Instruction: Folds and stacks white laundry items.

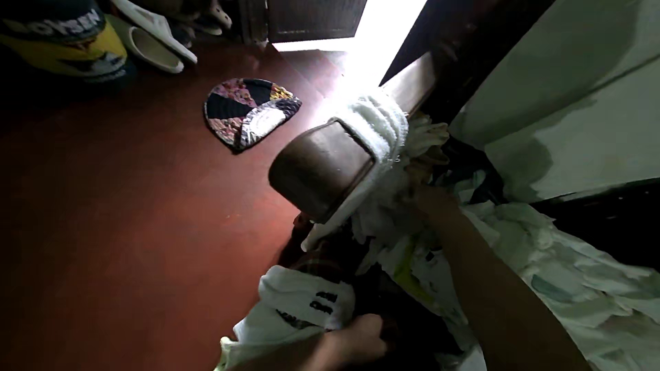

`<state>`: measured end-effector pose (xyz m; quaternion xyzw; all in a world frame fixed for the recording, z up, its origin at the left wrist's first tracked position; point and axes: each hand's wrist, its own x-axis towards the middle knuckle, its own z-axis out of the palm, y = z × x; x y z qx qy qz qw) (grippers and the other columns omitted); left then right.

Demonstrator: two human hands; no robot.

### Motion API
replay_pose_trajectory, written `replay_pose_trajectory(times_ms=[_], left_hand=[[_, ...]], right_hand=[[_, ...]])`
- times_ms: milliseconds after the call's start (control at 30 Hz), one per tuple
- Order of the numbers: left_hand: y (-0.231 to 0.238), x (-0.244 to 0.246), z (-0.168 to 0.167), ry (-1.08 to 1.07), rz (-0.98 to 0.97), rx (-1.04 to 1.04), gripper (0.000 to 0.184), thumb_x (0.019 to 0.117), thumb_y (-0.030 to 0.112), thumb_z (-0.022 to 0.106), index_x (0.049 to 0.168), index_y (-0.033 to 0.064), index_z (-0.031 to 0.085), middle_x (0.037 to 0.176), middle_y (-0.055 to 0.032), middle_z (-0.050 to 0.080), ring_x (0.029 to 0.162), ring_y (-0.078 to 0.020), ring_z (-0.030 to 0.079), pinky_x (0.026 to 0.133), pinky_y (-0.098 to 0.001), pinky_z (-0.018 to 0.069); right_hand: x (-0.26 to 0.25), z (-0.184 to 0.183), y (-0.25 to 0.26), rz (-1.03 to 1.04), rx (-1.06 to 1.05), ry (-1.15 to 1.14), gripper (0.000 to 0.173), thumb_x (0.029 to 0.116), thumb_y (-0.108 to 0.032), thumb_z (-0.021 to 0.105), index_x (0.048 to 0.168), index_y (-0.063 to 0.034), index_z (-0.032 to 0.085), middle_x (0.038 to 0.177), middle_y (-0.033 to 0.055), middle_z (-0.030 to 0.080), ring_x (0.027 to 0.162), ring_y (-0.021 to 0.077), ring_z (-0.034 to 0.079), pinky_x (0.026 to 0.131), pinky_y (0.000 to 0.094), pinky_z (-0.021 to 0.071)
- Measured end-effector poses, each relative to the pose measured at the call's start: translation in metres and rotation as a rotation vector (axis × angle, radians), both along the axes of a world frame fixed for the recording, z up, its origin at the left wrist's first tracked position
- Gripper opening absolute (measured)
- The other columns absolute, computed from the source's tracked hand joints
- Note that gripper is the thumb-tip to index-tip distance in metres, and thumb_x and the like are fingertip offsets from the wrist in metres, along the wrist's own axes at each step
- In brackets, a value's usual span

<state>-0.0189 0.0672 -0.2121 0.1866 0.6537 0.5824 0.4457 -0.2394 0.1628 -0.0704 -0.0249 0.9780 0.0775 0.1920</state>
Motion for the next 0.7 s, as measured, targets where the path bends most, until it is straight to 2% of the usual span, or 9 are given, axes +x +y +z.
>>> replay_pose_trajectory(times_ms=[67,133,200,300,400,500,567,600,700], left_hand=[[-0.002,0.001,0.0,-0.008,0.012,0.018,0.033,0.1027,0.025,0.06,0.132,0.0118,0.064,0.125,-0.0125,0.068,0.115,-0.0259,0.066,0.101,-0.052,0.0512],[-0.003,0.002,0.0,0.007,0.03,0.058,0.032,0.1032,0.024,0.06,0.133,0.0107,0.064,0.126,-0.0126,0.067,0.116,-0.025,0.065,0.103,-0.0501,0.0507],[-0.005,0.002,0.003,0.023,0.019,0.071,0.034,0.1041,0.022,0.059,0.135,0.0097,0.062,0.13,-0.0142,0.065,0.119,-0.0263,0.063,0.103,-0.05,0.0497],[-0.002,0.002,-0.003,0.051,0.035,0.109,0.034,0.1033,0.021,0.06,0.135,0.0073,0.061,0.128,-0.0155,0.065,0.116,-0.0262,0.064,0.103,-0.0484,0.0506],[-0.001,0.002,-0.006,0.047,0.055,0.136,0.037,0.1037,0.027,0.06,0.136,0.0091,0.06,0.128,-0.0138,0.065,0.114,-0.0239,0.065,0.101,-0.0474,0.0524],[-0.004,0.007,0.011,-0.106,0.177,0.222,0.042,0.1067,0.031,0.053,0.143,0.0102,0.052,0.122,-0.0108,0.067,0.1,-0.0194,0.068,0.088,-0.0393,0.0583],[-0.01,0.016,0.043,-0.217,0.295,0.317,0.042,0.1085,0.023,0.047,0.147,0.0069,0.044,0.122,-0.0083,0.065,0.1,-0.0144,0.068,0.084,-0.0336,0.0583],[-0.013,0.022,0.056,-0.216,0.347,0.392,0.042,0.1086,0.019,0.046,0.148,0.0068,0.042,0.123,-0.005,0.065,0.103,-0.0099,0.067,0.086,-0.0293,0.0587],[-0.007,0.038,0.065,-0.054,0.529,0.48,0.019,0.1011,0.006,0.053,0.12,0.0037,0.059,0.101,0.0035,0.07,0.095,-0.0007,0.066,0.084,-0.0215,0.0565]], right_hand=[[-0.002,0.001,0.002,-0.021,-0.144,0.035,0.04,0.1075,-0.036,0.049,0.13,-0.0071,0.066,0.123,0.0226,0.068,0.117,0.0423,0.064,0.097,0.0651,0.0481],[0.01,0.022,-0.001,-0.046,-0.362,0.113,0.039,0.1096,-0.029,0.046,0.135,-0.0036,0.061,0.123,0.023,0.067,0.114,0.0391,0.065,0.099,0.0607,0.0494],[0.033,0.05,0.0,-0.109,-0.596,0.253,0.037,0.1094,-0.026,0.047,0.131,0.001,0.06,0.117,0.0237,0.066,0.105,0.0348,0.065,0.094,0.0557,0.051],[0.085,0.086,0.013,-0.226,-0.968,0.429,0.028,0.1084,-0.031,0.046,0.121,-0.0101,0.058,0.09,0.003,0.059,0.072,0.0102,0.057,0.067,0.0322,0.0525],[0.149,0.116,0.021,-0.278,-1.364,0.55,0.014,0.1085,-0.024,0.042,0.109,-0.021,0.056,0.073,-0.0118,0.053,0.056,-0.0023,0.05,0.053,0.0168,0.0491],[0.226,0.123,0.04,-0.286,-1.65,0.658,0.027,0.1062,-0.016,0.041,0.102,-0.0259,0.065,0.081,-0.0157,0.066,0.07,-0.0058,0.063,0.062,0.0138,0.0551],[0.283,0.126,0.046,-0.337,-1.663,0.763,0.035,0.1025,-0.002,0.035,0.098,-0.0209,0.064,0.085,-0.0175,0.07,0.081,-0.0084,0.066,0.072,0.0108,0.0557],[0.309,0.125,0.051,-0.345,-1.645,0.778,0.031,0.1012,0.001,0.039,0.095,-0.0194,0.062,0.086,-0.0194,0.07,0.084,-0.0109,0.065,0.076,0.0083,0.0541],[0.37,0.087,0.09,-0.27,-1.663,0.653,0.01,0.0947,-0.027,0.065,0.096,-0.0301,0.074,0.093,-0.0231,0.071,0.089,-0.0136,0.063,0.079,0.0059,0.0505]])
